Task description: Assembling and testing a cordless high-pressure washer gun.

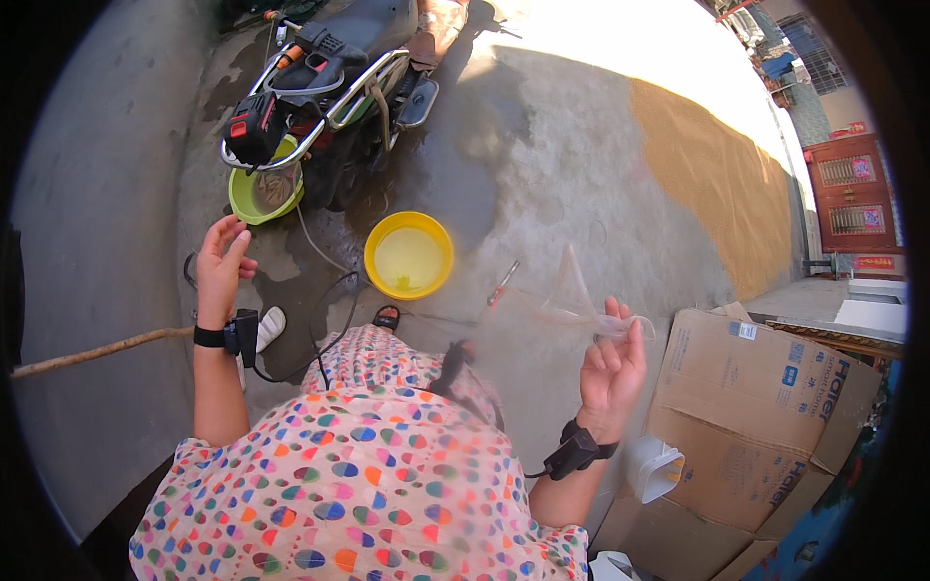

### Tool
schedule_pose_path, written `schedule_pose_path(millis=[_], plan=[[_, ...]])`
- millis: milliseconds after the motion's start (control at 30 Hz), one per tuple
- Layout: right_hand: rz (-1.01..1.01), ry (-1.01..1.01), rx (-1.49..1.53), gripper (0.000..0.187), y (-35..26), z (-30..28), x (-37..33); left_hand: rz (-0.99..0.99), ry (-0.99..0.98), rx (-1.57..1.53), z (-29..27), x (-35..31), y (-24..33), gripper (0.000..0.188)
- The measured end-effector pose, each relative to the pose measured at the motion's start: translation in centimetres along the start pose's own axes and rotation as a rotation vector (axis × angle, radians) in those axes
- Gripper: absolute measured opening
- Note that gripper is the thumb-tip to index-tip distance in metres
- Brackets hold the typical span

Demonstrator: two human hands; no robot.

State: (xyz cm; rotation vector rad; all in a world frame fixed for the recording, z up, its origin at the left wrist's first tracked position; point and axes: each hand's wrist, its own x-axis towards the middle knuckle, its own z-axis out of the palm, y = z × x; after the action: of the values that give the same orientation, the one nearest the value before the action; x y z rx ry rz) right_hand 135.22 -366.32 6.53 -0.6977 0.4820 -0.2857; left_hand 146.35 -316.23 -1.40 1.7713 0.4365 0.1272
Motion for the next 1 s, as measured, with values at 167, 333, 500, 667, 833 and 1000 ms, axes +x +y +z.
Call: schedule_pose_path(millis=[167,333,500,667,833,1000], plan=[[0.109,-0.243,0.090,0.035,-5.3,-2.1,0.0,0.106,-0.409,-0.110,9.3,-8.7,5.1,0.044],[0.122,-0.257,0.172,0.039,-10.3,-3.0,-0.5,0.388,-0.977,0.235,24.0,-15.1,5.2,0.065],[0.179,-0.416,0.181,0.040,-15.0,-2.3,-2.8,0.568,-0.949,0.253,35.5,-20.2,3.5,0.075],[0.012,-0.421,-0.066,0.043,-18.6,-5.5,-2.4,0.220,-1.157,-0.459,40.0,-25.6,8.8,0.056],[0.107,-0.427,0.093,0.035,-19.7,-11.0,1.0,0.259,-1.139,-0.353,39.6,-28.5,12.1,0.051],[0.182,-0.362,0.101,0.033,-18.0,-13.4,2.0,0.195,-0.870,-0.395,39.3,-31.8,15.9,0.045]])
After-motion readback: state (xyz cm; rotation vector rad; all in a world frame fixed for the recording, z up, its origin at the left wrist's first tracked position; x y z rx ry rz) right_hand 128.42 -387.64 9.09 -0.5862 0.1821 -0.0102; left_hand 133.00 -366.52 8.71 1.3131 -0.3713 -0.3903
